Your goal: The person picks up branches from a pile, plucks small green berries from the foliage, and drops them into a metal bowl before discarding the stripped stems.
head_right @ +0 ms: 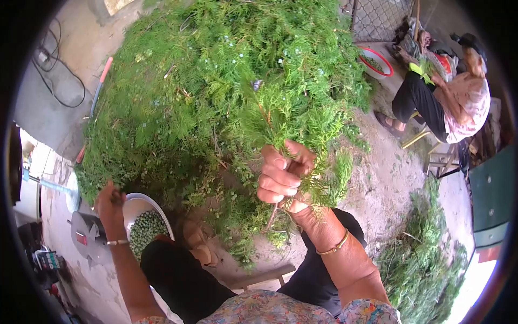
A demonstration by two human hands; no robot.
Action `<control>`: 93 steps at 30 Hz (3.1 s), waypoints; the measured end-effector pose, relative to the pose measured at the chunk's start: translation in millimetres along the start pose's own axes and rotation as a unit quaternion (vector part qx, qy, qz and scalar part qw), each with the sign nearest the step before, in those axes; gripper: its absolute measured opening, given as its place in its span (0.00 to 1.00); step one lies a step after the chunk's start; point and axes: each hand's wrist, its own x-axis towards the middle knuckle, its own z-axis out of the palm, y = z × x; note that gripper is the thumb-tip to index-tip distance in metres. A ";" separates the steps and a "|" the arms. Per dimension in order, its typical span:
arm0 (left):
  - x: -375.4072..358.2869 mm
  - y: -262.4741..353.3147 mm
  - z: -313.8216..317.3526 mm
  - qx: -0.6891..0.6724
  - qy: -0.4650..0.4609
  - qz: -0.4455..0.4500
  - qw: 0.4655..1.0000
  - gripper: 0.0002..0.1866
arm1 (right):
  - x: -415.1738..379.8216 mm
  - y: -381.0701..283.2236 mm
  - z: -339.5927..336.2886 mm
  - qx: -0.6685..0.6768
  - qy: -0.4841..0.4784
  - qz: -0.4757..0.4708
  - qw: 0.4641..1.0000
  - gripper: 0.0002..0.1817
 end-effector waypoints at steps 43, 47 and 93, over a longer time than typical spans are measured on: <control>-87.2 -38.5 188.5 0.037 -0.137 -0.154 0.978 0.09 | -12.9 44.5 -44.6 -0.844 0.160 0.475 0.190 0.13; -302.5 85.7 288.8 0.081 -0.648 0.233 0.721 0.21 | -39.7 46.5 -44.7 -0.899 0.120 0.302 0.294 0.14; -121.2 -82.7 205.5 0.027 -0.401 -0.288 0.869 0.13 | -40.2 9.9 9.6 -0.920 0.195 0.129 0.314 0.11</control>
